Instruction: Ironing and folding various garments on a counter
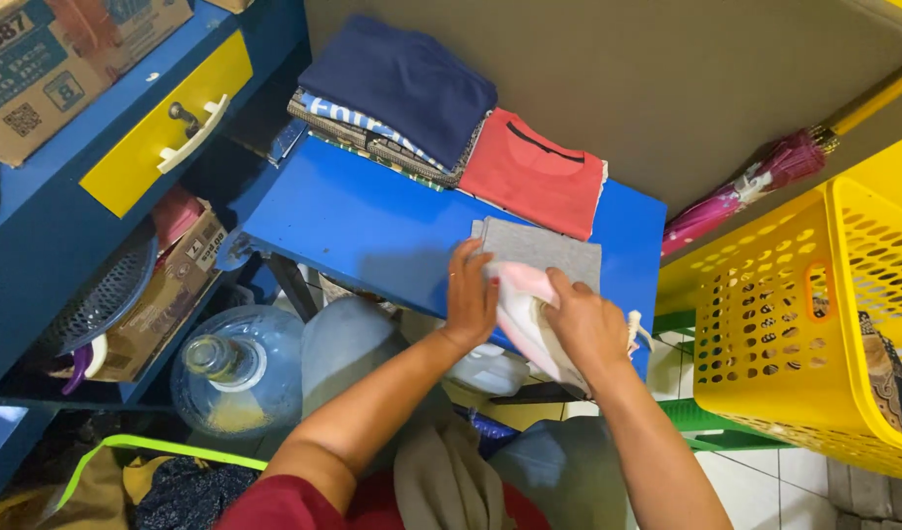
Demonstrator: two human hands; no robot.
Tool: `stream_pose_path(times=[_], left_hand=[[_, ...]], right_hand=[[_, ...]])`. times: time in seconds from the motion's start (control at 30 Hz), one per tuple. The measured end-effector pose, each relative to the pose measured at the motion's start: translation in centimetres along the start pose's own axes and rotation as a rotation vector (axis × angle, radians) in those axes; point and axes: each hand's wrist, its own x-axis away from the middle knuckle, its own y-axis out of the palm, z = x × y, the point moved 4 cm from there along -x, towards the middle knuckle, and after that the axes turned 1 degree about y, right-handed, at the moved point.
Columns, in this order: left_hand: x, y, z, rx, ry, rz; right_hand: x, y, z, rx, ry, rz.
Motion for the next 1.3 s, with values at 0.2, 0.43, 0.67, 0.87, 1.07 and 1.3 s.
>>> stream_pose_path(times=[0.2,0.43,0.67,0.87,1.07,1.3], left_hand=[[-0.3,6.2,-1.0,-0.127,-0.012,-0.157],[2.1,8.9,-3.7,-0.562,-0.234,-0.719],[2.1,8.7,-3.3,-0.594,-0.262,-0.811],[2.8,9.2,-4.0,-0.610,-0.269,-0.842],[2.2,8.6,-3.3,-0.583,-0.280,-0.860],[1.4,7.8,-2.5,-0.579,-0.313,-0.960]], right_hand=[[-6.5,1.1,4.4,0.037,0.116,0.143],[-4.1,0.0,6.5,-0.023,0.308,0.087],[-1.9,1.5,11.3,-0.028,0.520,0.121],[-2.9,1.6,11.3,-0.039,0.550,0.121],[-0.4,0.8,10.7,-0.053,0.556,0.086],[-4.4,2.0,12.9,-0.088,0.576,0.169]])
